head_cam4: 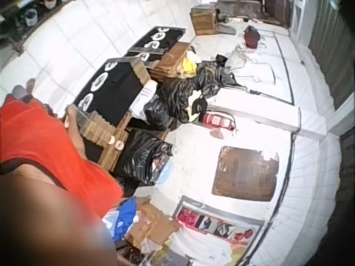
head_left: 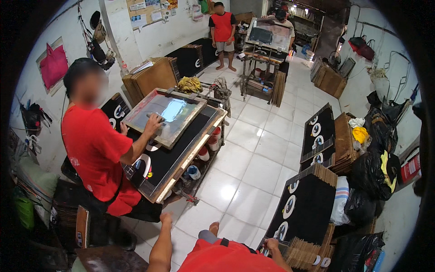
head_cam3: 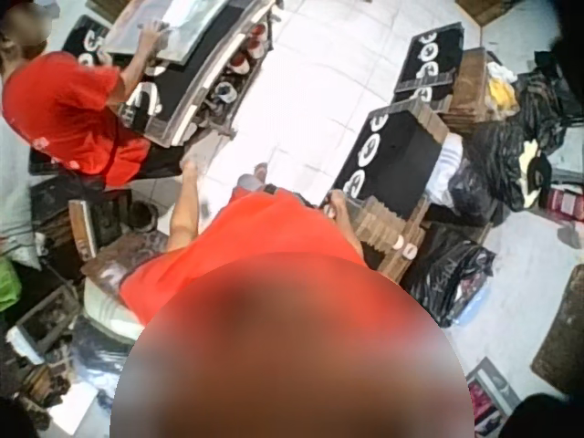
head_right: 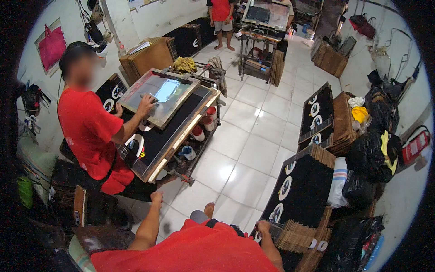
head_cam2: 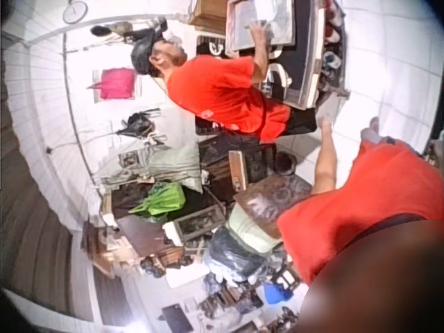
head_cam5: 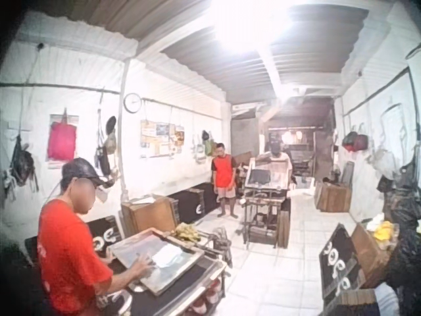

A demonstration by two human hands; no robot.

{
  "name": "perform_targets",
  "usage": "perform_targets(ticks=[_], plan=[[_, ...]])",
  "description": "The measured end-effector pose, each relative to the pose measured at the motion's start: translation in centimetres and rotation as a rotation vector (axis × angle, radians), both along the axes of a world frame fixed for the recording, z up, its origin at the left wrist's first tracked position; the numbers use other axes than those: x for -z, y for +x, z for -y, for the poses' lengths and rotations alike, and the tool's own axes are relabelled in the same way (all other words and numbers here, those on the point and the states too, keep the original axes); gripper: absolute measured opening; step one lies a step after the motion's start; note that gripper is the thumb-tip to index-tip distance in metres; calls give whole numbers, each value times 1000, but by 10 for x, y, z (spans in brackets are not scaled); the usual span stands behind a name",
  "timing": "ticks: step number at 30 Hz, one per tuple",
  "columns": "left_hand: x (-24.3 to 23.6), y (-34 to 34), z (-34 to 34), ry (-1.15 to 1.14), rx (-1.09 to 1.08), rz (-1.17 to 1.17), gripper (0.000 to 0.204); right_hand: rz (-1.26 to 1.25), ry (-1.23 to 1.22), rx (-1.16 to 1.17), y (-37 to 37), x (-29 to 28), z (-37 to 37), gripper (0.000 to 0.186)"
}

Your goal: The person assists in a screen-printing operation by receiving printed black fabric pieces from a coworker and stacking them on a nearby pile. The person repeatedly picks up each printed piece and places it on the stack.

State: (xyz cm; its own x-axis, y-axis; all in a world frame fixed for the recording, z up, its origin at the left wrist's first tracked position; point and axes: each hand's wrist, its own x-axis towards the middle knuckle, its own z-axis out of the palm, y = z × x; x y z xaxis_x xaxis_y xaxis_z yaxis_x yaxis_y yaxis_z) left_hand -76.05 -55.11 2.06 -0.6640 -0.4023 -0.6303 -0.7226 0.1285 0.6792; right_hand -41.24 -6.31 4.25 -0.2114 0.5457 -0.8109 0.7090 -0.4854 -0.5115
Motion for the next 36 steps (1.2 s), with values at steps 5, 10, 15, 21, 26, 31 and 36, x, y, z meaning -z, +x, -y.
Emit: perform_targets(ticks=[5,10,15,21,26,31,36], plan=[[-10,-85,55,-24,-395,-128,37,95,76,-299,-68,-8,30,6],[-34,-132,62,376,-673,-175,38,-106,97,-826,-208,-13,96,16],[-97,-128,65,381,-627,-289,27,-562,355,-1044,-417,-22,191,24],[-168,-117,53,466,-358,-331,20,-1003,-1006,-68,-595,-70,251,23],[-194,-104,27,429,-256,-306,14,-914,-1051,1,-618,-72,244,19],[-215,-105,64,131,-51,-188,22,-1108,-991,-85,-581,-98,225,27],[-270,-149,140,-127,-102,-500,33,-1105,-737,39,-496,-184,240,38]])
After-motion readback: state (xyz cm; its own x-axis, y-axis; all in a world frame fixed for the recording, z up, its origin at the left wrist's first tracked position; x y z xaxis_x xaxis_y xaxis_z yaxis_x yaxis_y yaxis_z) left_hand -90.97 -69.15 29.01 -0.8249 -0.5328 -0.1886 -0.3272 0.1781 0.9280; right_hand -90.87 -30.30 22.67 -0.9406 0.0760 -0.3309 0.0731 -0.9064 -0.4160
